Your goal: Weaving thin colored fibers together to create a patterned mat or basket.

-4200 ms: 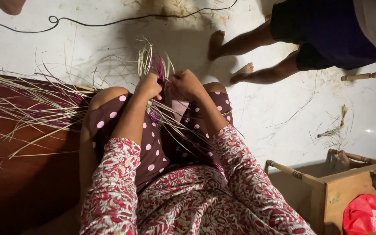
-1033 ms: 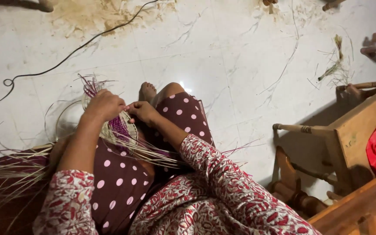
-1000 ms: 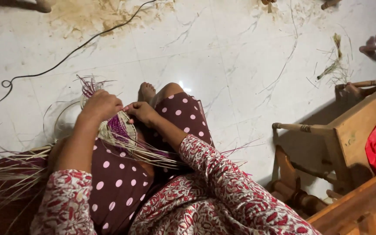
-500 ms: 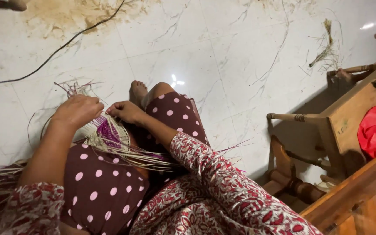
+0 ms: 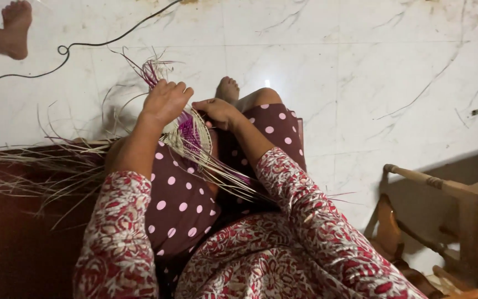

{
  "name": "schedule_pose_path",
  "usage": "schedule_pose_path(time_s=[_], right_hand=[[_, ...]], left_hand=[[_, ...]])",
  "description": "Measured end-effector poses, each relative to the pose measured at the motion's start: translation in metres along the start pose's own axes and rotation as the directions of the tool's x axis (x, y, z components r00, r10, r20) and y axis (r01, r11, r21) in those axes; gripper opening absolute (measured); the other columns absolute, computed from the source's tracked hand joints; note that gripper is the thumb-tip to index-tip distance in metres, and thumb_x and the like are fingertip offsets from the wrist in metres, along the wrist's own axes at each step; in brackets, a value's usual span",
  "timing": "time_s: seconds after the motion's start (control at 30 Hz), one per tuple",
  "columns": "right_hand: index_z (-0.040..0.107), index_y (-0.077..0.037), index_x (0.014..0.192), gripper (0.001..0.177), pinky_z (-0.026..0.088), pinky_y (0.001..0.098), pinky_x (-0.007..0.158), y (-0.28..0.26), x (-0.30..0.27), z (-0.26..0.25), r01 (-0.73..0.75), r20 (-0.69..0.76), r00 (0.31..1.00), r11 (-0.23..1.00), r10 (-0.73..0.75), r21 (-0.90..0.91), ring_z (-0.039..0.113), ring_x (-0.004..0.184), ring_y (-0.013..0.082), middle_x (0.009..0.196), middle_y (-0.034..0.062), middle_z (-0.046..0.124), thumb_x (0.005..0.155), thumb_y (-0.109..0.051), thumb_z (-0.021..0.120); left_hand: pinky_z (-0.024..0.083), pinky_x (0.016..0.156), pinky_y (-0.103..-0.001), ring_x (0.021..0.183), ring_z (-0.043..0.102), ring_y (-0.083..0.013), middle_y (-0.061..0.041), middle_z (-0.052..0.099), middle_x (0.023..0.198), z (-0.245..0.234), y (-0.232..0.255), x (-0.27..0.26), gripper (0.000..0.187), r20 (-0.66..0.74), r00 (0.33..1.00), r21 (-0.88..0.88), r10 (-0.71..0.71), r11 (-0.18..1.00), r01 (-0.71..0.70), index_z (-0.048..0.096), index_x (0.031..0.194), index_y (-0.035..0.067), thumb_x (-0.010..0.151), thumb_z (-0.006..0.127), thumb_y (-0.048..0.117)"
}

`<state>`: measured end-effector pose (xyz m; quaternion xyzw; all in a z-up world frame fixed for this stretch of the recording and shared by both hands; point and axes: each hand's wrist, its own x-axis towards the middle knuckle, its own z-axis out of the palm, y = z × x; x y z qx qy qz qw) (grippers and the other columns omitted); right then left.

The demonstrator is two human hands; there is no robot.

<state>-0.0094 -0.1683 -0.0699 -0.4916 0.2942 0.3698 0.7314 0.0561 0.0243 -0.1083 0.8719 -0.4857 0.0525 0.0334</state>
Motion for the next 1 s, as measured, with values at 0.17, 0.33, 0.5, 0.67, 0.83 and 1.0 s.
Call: schedule_pose_path(time_s=[0.17, 0.33, 0.5, 0.67, 0.83, 1.0], right_hand=[[0.071, 0.004, 0.093, 0.025, 0.051, 0.0156, 0.035, -0.022, -0.033, 0.001, -0.053, 0.031, 0.998, 0.998, 0.052, 0.014, 0.064, 0.057, 0.0148, 0.077, 0.0119, 0.067, 0.093, -0.021, 0.072], [0.070, 0.001, 0.094, 0.025, 0.042, 0.0127, 0.033, 0.009, 0.020, -0.003, -0.081, 0.093, 0.993, 0.995, 0.075, 0.054, 0.061, 0.059, 0.0151, 0.079, 0.0106, 0.065, 0.095, -0.024, 0.071], [0.068, -0.001, 0.096, 0.019, 0.036, 0.0122, 0.034, -0.011, -0.006, 0.019, -0.072, 0.126, 0.990, 0.992, 0.059, 0.100, 0.060, 0.061, 0.0143, 0.079, 0.0062, 0.060, 0.093, -0.019, 0.066], [0.063, -0.009, 0.087, 0.013, 0.046, 0.0191, 0.045, 0.015, 0.024, -0.002, -0.053, 0.067, 0.997, 0.956, 0.035, 0.290, 0.057, 0.062, 0.0109, 0.071, -0.0026, 0.051, 0.095, -0.019, 0.064], [0.059, -0.010, 0.084, 0.014, 0.047, 0.0215, 0.049, -0.009, -0.004, -0.021, -0.038, -0.021, 0.998, 0.817, 0.062, 0.575, 0.052, 0.060, 0.0094, 0.070, -0.0046, 0.048, 0.093, -0.018, 0.066], [0.057, -0.008, 0.087, 0.007, 0.043, 0.0225, 0.052, -0.016, -0.009, -0.047, 0.100, -0.097, 0.995, 0.598, -0.038, 0.795, 0.047, 0.059, 0.0088, 0.072, -0.0046, 0.037, 0.093, -0.010, 0.061]], left_hand=[[0.042, 0.066, -0.046, 0.066, 0.064, -0.0296, -0.007, 0.053, 0.084, 0.013, 0.006, 0.003, 0.017, -0.040, 0.998, 0.028, -0.045, 0.999, 0.046, 0.057, 0.106, 0.013, 0.094, 0.059, 0.024], [0.042, 0.068, -0.046, 0.063, 0.063, -0.0298, -0.007, 0.052, 0.086, 0.014, 0.010, 0.006, 0.047, -0.010, 0.998, 0.076, -0.066, 0.995, 0.066, 0.057, 0.108, 0.011, 0.078, 0.076, 0.042], [0.044, 0.066, -0.047, 0.073, 0.064, -0.0357, -0.011, 0.056, 0.084, 0.004, 0.007, 0.009, 0.013, 0.165, 0.976, -0.107, -0.140, 0.981, 0.159, 0.061, 0.098, 0.008, 0.097, 0.058, 0.021], [0.050, 0.094, -0.052, 0.112, 0.065, -0.0439, -0.022, 0.066, 0.115, -0.122, 0.001, 0.062, 0.039, 0.771, 0.621, -0.299, -0.141, 0.781, 0.548, 0.067, 0.122, 0.009, 0.084, 0.061, 0.016], [0.050, 0.098, -0.050, 0.115, 0.067, -0.0416, -0.021, 0.074, 0.115, -0.104, -0.005, 0.071, 0.047, 0.895, 0.433, -0.252, -0.102, 0.686, 0.683, 0.076, 0.117, 0.014, 0.082, 0.057, 0.039], [0.049, 0.100, -0.055, 0.115, 0.064, -0.0478, -0.028, 0.073, 0.115, -0.129, -0.001, 0.085, 0.054, 0.896, 0.440, -0.297, -0.051, 0.669, 0.682, 0.076, 0.116, 0.003, 0.082, 0.058, 0.041]])
